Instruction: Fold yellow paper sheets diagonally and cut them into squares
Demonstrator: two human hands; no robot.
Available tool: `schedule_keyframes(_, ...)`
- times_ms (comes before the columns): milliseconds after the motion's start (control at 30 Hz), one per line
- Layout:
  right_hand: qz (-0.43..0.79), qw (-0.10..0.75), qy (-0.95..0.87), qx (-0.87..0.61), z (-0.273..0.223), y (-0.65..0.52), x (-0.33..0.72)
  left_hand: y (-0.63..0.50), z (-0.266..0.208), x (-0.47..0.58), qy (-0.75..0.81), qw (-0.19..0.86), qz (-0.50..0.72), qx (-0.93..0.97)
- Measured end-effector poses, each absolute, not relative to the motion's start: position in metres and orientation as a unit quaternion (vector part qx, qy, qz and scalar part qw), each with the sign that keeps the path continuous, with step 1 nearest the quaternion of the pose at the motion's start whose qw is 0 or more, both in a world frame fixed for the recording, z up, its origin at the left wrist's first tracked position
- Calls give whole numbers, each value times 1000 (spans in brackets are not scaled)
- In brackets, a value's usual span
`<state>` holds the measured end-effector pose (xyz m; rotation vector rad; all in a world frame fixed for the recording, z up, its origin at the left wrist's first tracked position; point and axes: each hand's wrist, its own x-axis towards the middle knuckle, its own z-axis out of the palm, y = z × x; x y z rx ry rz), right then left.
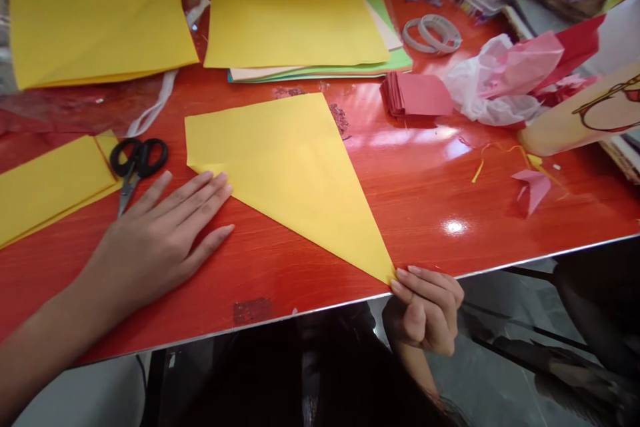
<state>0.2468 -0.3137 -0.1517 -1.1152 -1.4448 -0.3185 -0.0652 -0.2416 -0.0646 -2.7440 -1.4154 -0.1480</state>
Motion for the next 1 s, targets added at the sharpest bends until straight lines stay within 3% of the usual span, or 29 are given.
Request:
schedule_keyframes(500, -137, 581, -636, -489, -153, -317, 250, -241, -63, -60, -546, 66, -68, -833)
schedule_keyframes(600, -148, 589, -628, -487, -153, -316, 248, -256, -60, -24, -495, 75, -30, -865)
schedule_keyframes(800, -154, 602, -613, -488, -156, -314, 245, -312, -69, 85, -303, 0, -164, -939)
schedule_keyframes(1000, -166, 603, -623, -470, -155, -313, 247, -292, -69, 44, -382, 17, -152, -912)
